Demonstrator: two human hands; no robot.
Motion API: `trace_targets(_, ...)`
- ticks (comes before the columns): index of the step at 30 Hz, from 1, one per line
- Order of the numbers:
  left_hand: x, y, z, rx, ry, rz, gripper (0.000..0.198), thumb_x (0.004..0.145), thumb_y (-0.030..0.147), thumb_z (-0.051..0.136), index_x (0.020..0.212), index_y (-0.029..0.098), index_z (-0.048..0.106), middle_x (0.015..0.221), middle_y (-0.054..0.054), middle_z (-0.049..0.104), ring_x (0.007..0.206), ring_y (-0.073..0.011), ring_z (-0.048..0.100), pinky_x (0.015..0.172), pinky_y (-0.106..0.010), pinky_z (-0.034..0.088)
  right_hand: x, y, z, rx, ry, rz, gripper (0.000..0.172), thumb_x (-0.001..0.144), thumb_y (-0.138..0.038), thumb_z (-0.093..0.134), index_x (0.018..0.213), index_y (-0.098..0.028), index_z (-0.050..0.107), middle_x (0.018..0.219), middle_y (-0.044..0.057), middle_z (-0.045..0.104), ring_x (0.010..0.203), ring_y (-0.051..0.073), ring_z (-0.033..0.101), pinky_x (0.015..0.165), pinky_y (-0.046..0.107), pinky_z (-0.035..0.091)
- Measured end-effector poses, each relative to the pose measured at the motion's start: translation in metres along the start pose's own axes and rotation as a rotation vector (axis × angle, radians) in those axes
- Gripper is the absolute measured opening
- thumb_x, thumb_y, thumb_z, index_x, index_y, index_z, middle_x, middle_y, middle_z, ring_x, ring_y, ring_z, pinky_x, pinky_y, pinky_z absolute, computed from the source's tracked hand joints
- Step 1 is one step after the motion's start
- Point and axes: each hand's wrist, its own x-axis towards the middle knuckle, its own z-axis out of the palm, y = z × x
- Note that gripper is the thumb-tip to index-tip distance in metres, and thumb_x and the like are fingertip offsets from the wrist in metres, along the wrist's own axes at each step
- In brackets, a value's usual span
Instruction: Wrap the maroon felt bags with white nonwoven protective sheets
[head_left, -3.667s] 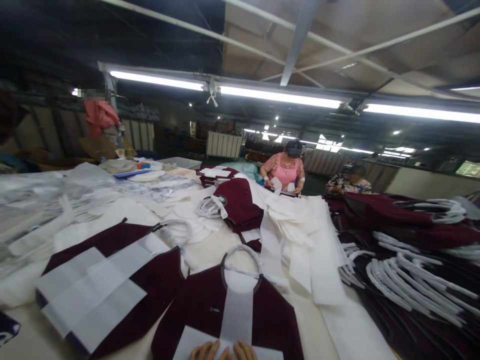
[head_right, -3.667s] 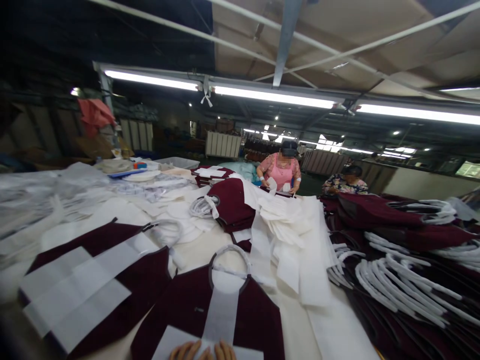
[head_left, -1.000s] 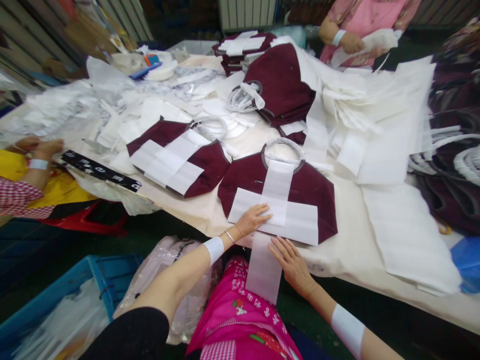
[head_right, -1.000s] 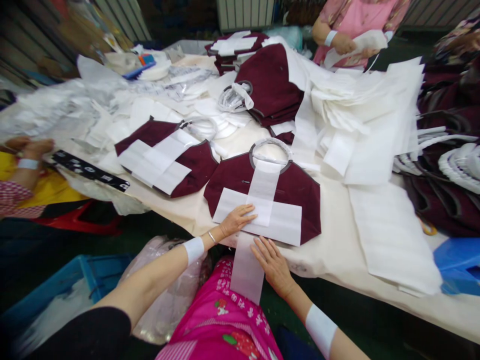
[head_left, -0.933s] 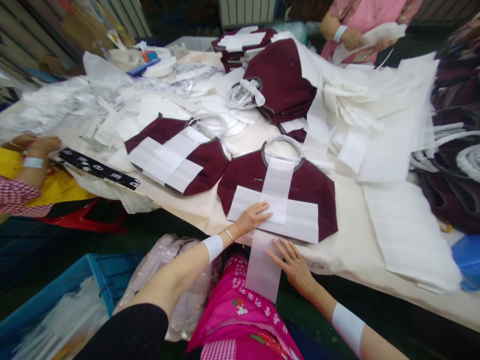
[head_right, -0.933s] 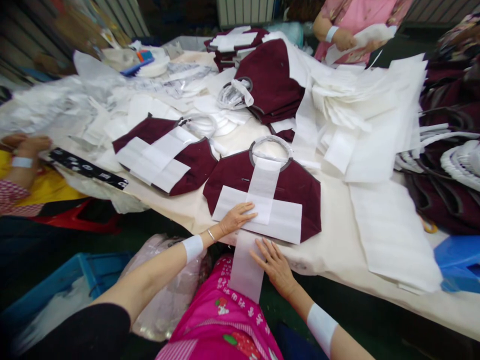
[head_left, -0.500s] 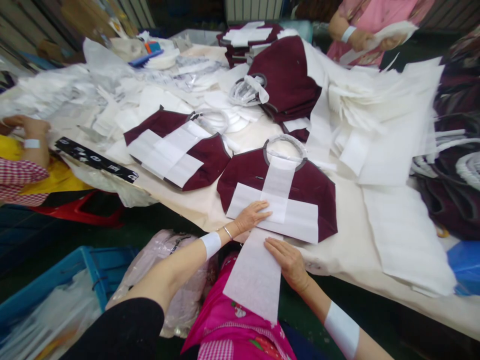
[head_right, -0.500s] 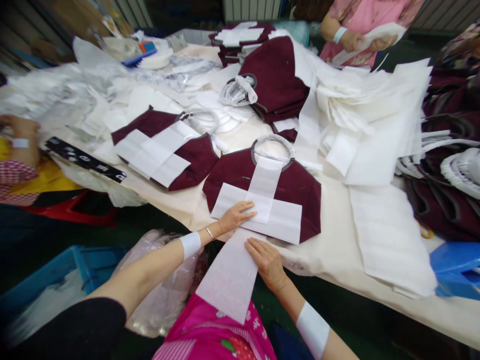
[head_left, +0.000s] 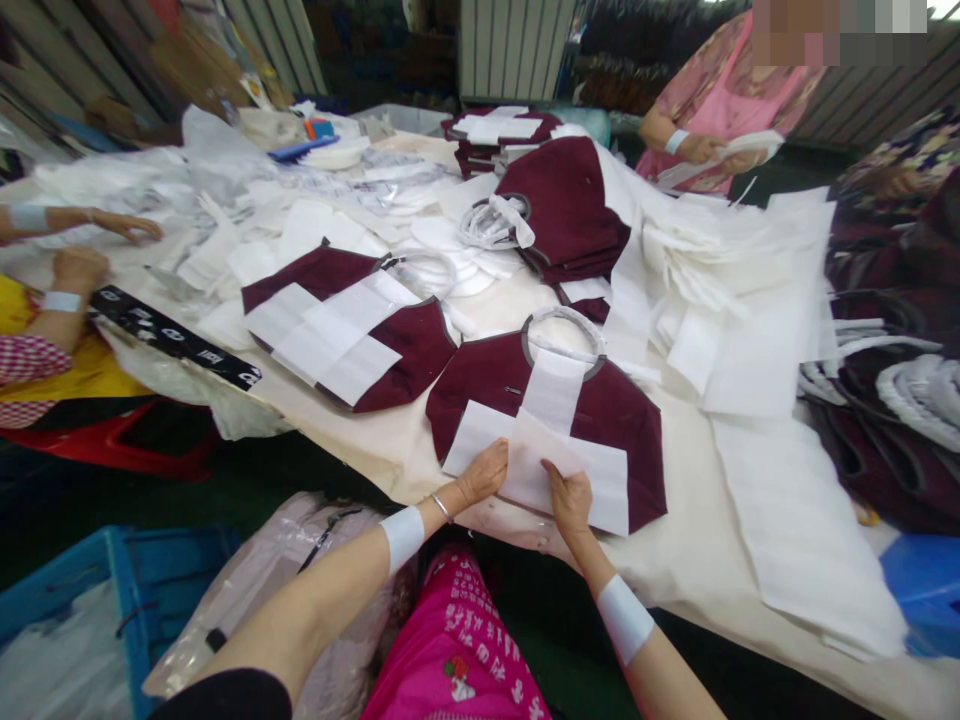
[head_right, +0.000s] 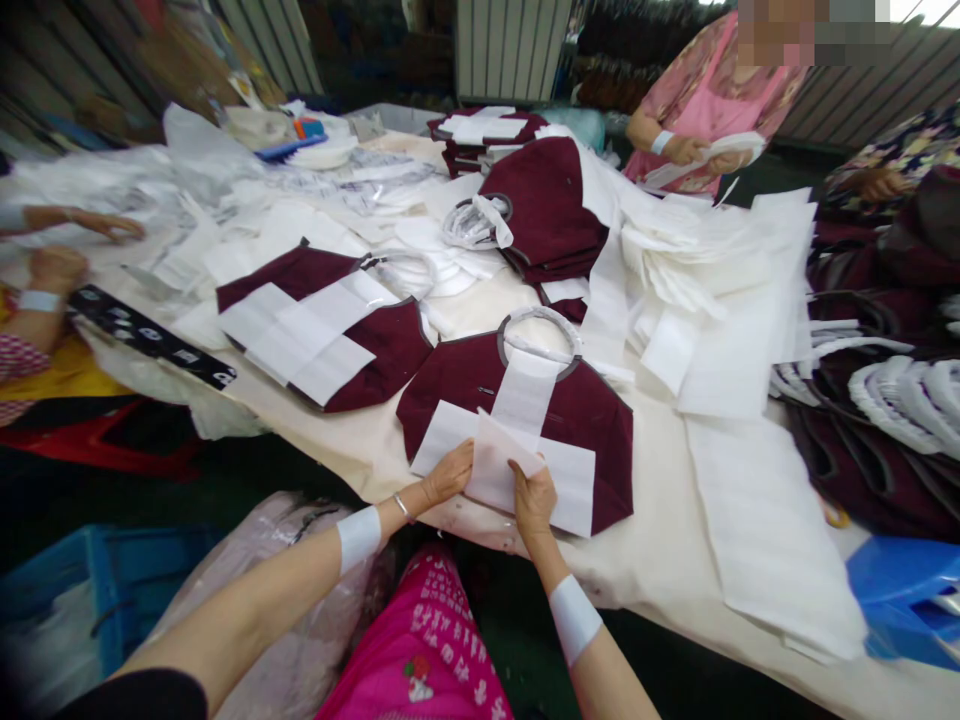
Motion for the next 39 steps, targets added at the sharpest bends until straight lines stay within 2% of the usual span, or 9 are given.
trace_targets(4, -0.001, 0.011, -0.01, -0.15, 0.02, -0.18, 0.061, 0.097, 0.028, 0.036, 0.153, 0.015, 0.016, 0.096, -0.005, 0.065, 0.085, -0.0191, 0.062, 0.088, -0.037, 0.054, 0.002, 0.006, 0.013, -0.1, 0.07, 0.118, 0.051, 0.09, -0.062, 0.042, 0.1, -0.017, 0.065, 0.088, 0.011, 0.071, 0.074, 0.024, 0.061, 0.064, 0.033, 0.041)
trace_targets(7, -0.001, 0.016, -0.005, -0.15, 0.06, -0.194, 0.082, 0.091, 0.038, 0.053, 0.155, 0.018, 0.006, 0.115, -0.009, 0.06, 0.104, -0.0244, 0.058, 0.098, -0.044, 0.05, 0.005, 0.005, 0.017, -0.206, 0.084, 0.12, 0.041, 0.093, -0.056, 0.042, 0.09, -0.02, 0.062, 0.078, 0.006, 0.067, 0.062, 0.019, 0.055, 0.056, 0.031, 0.033)
trace_targets(10, 0.001, 0.017, 0.002, -0.075, 0.103, -0.164, 0.081, 0.09, 0.034, 0.055, 0.155, 0.02, 0.008, 0.135, -0.015, 0.047, 0.122, -0.0293, 0.047, 0.107, -0.05, 0.045, 0.007, 0.002, 0.016, -0.261, 0.09, 0.112, 0.035, 0.093, -0.05, 0.043, 0.079, -0.022, 0.058, 0.072, 0.004, 0.062, 0.055, 0.016, 0.049, 0.053, 0.032, 0.027)
trace_targets(14, 0.004, 0.019, 0.003, -0.046, 0.087, -0.179, 0.077, 0.091, 0.026, 0.052, 0.155, 0.022, 0.009, 0.134, -0.015, 0.043, 0.119, -0.0273, 0.047, 0.106, -0.05, 0.046, 0.014, -0.002, 0.009, -0.287, 0.056, 0.1, 0.028, 0.091, -0.045, 0.048, 0.08, -0.021, 0.058, 0.076, 0.005, 0.064, 0.06, 0.017, 0.053, 0.055, 0.031, 0.03)
trace_targets(20, 0.005, 0.021, 0.001, -0.067, 0.048, -0.182, 0.079, 0.09, 0.017, 0.052, 0.155, 0.029, 0.009, 0.126, -0.011, 0.043, 0.117, -0.025, 0.047, 0.106, -0.049, 0.048, 0.051, -0.023, -0.013, -0.302, -0.153, 0.221, 0.045, 0.087, -0.037, 0.051, 0.127, -0.016, 0.048, 0.098, 0.008, 0.07, 0.082, 0.024, 0.064, 0.069, 0.033, 0.043)
trace_targets(24, 0.004, 0.02, 0.001, -0.059, 0.044, -0.183, 0.078, 0.09, 0.016, 0.051, 0.154, 0.031, 0.01, 0.131, -0.012, 0.04, 0.123, -0.0261, 0.045, 0.108, -0.052, 0.046, 0.074, -0.028, -0.014, -0.105, -0.084, 0.064, 0.068, 0.085, -0.022, 0.045, 0.149, -0.023, 0.026, 0.127, 0.01, 0.06, 0.097, 0.022, 0.063, 0.076, 0.032, 0.048)
trace_targets(30, 0.002, 0.015, 0.002, -0.029, 0.007, -0.166, 0.074, 0.091, 0.014, 0.051, 0.153, 0.034, 0.017, 0.144, -0.012, 0.033, 0.127, -0.025, 0.046, 0.107, -0.049, 0.048, 0.074, -0.008, 0.013, -0.163, 0.028, -0.014, 0.043, 0.092, -0.02, 0.031, 0.125, -0.024, 0.059, 0.099, 0.006, 0.057, 0.076, 0.016, 0.057, 0.062, 0.027, 0.043)
trace_targets(33, 0.002, 0.011, 0.004, 0.002, -0.041, -0.17, 0.069, 0.091, 0.013, 0.051, 0.151, 0.036, 0.025, 0.146, -0.01, 0.034, 0.117, -0.0213, 0.053, 0.103, -0.044, 0.052, 0.071, 0.0, 0.028, -0.254, 0.09, 0.025, 0.038, 0.094, -0.021, 0.033, 0.121, -0.023, 0.059, 0.105, 0.006, 0.059, 0.075, 0.016, 0.056, 0.058, 0.026, 0.038)
trace_targets(39, 0.006, 0.015, 0.005, 0.107, -0.109, -0.14, 0.05, 0.09, 0.009, 0.049, 0.138, 0.022, 0.045, 0.146, -0.015, 0.039, 0.135, -0.0262, 0.042, 0.107, -0.047, 0.048, 0.07, 0.002, 0.04, -0.41, 0.086, 0.038, 0.039, 0.095, -0.018, 0.03, 0.125, -0.021, 0.055, 0.106, 0.008, 0.061, 0.088, 0.02, 0.056, 0.06, 0.028, 0.038)
